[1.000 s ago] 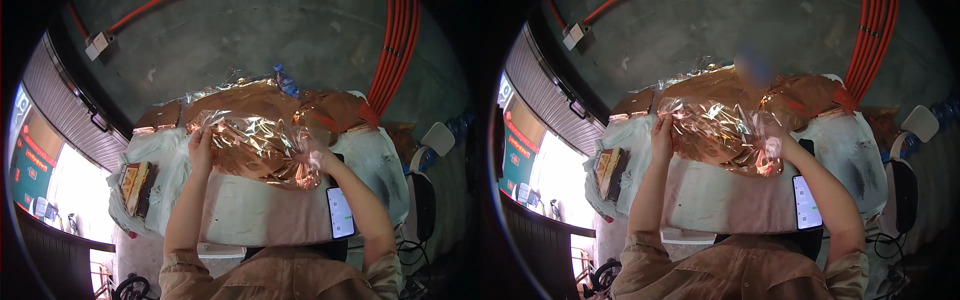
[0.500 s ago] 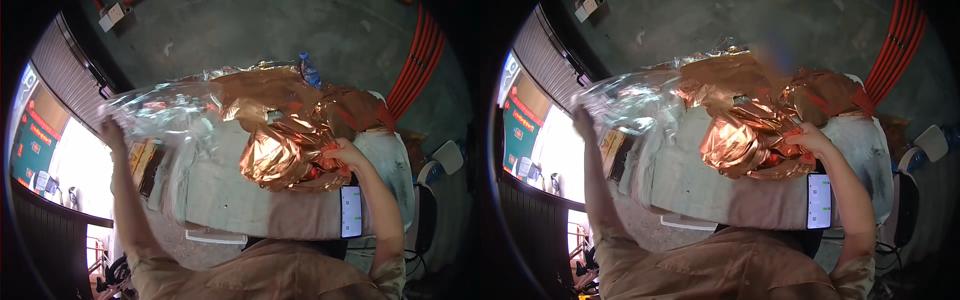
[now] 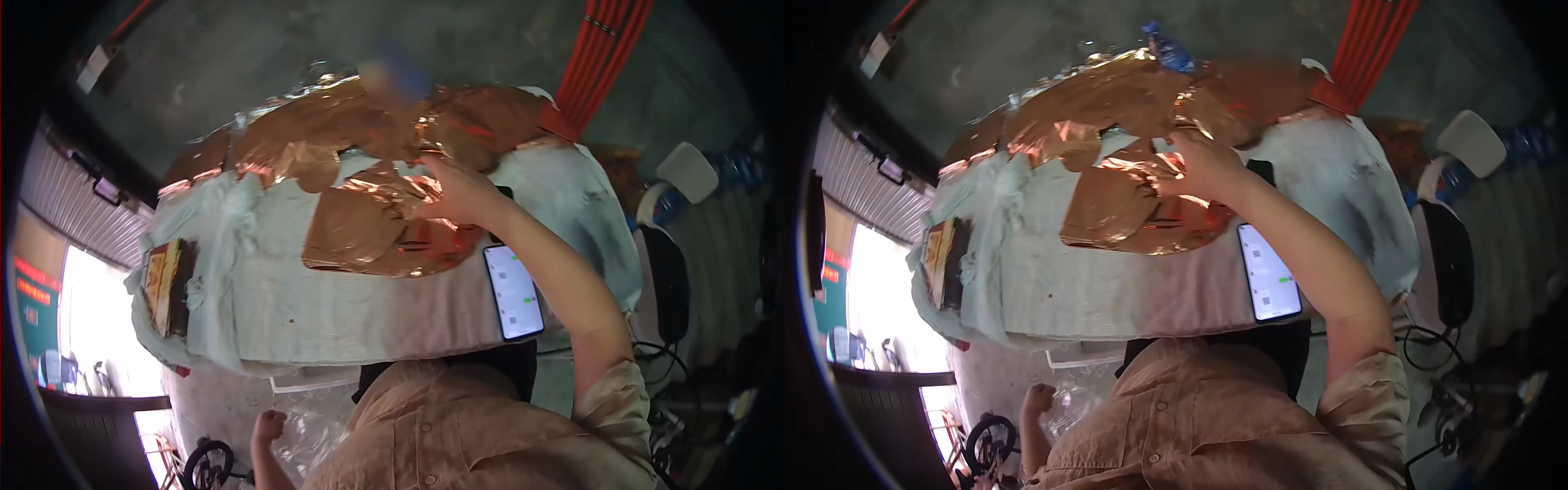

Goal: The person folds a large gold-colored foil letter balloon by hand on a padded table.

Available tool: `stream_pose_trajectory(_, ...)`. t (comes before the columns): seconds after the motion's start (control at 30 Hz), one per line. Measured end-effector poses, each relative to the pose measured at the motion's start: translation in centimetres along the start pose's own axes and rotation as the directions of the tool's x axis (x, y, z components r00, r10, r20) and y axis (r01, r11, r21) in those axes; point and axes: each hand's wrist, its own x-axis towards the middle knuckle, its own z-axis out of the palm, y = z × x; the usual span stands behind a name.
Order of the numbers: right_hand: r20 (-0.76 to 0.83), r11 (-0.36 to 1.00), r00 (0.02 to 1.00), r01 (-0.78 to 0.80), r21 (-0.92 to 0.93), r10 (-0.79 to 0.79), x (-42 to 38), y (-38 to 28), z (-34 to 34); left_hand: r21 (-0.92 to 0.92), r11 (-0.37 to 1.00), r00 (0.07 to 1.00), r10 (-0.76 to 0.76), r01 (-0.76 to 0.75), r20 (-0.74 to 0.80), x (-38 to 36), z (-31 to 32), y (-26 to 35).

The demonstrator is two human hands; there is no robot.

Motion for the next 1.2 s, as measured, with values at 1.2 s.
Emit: stream_pose_trajectory(1.2, 0.024, 0.936, 0.99, -0.127, -0.329, 0.142, -26.6, 5.3, -7.5, 0.247, 0.692, 0.481, 0.165, -0.679, 0.861, -11.7, 9.0, 29.3)
